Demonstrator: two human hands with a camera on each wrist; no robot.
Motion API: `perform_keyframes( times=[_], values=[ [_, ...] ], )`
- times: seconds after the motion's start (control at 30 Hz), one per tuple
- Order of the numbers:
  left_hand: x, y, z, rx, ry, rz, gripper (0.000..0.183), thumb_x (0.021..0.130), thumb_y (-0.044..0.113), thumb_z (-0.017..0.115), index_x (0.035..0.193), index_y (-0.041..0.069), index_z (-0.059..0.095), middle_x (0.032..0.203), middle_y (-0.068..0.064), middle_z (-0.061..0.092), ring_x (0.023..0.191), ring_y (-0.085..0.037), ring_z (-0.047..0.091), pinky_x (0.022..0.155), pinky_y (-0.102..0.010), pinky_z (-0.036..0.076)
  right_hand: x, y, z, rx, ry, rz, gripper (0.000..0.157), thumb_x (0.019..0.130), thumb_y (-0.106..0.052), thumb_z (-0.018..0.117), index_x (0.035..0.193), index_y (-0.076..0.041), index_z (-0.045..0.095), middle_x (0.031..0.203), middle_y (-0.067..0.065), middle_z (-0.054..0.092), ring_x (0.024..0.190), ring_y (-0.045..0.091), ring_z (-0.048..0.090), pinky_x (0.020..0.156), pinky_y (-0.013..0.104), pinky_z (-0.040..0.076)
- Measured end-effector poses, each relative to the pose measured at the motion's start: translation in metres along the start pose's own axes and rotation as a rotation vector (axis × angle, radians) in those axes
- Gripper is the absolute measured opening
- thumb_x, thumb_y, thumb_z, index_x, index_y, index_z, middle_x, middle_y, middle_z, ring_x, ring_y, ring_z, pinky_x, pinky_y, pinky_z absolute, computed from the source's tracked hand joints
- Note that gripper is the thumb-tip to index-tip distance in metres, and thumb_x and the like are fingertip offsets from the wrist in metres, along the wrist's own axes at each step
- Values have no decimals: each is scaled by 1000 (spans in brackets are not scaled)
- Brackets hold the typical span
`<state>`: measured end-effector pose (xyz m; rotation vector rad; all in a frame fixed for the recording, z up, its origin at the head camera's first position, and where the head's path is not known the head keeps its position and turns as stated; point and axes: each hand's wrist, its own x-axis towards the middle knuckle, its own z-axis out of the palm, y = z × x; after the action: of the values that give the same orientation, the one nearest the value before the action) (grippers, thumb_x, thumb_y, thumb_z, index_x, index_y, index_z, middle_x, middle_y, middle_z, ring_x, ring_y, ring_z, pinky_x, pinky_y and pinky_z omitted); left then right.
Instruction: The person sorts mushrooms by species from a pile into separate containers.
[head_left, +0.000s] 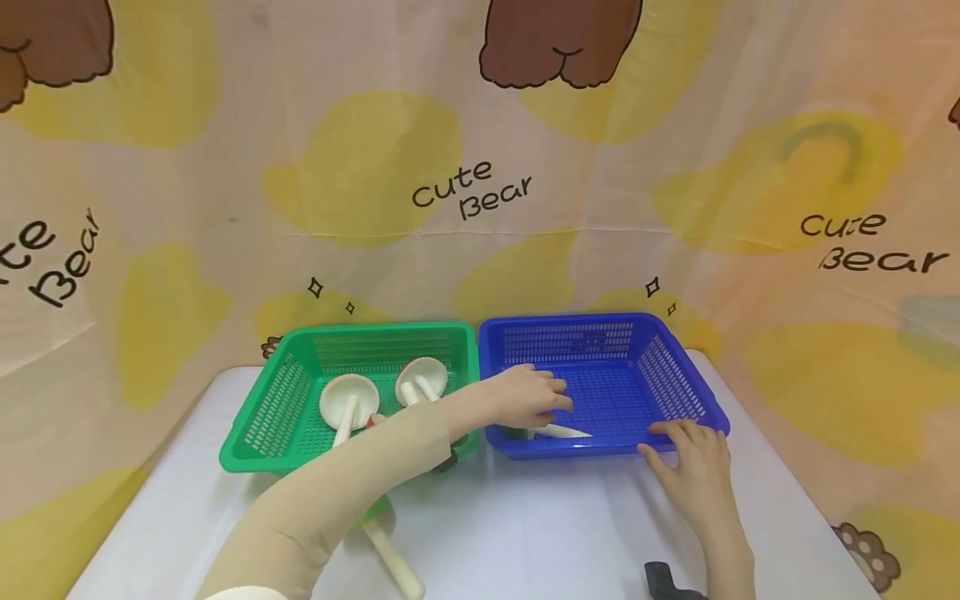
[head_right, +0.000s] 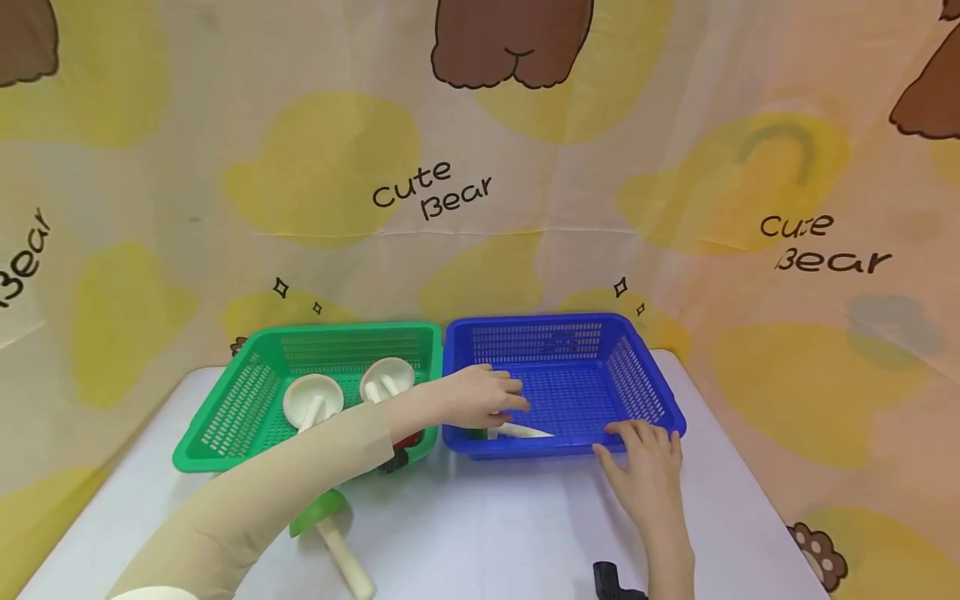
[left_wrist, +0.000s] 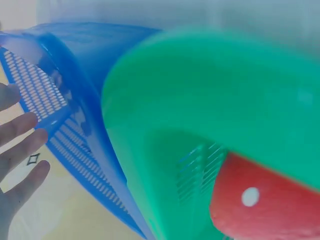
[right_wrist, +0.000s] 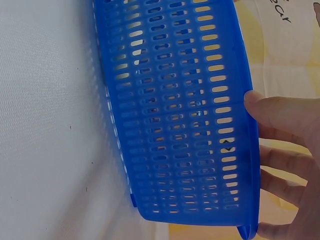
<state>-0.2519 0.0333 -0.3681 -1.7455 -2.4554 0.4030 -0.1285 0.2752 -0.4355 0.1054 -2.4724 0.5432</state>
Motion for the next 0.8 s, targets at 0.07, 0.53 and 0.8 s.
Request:
perform_keyframes(
  times=[0.07,0.53,0.8],
  values=[
    [-7,3,-2,-7,28,-3,30,95,31,59,125,29,62,107,10,64,94,-9,61,68,-19,49,0,0,0,3,-2,0,27,74,-14,79,96,-4,68,98,18,66,100,44,51,97,65,30],
    [-76,35,7,3,186,-3,27,92,36,61,118,30,64,103,13,64,93,-7,60,70,-19,47,-2,0,-1,22,6,0,26,74,-13,79,96,-4,68,99,20,66,100,44,51,97,68,29],
    [-110,52,13,-3,215,-41,28,90,33,65,118,29,65,102,12,64,95,-7,59,75,-17,48,-1,0,0,42,-25,21,26,76,-14,77,99,-5,67,102,21,64,104,46,48,100,75,23]
  ],
)
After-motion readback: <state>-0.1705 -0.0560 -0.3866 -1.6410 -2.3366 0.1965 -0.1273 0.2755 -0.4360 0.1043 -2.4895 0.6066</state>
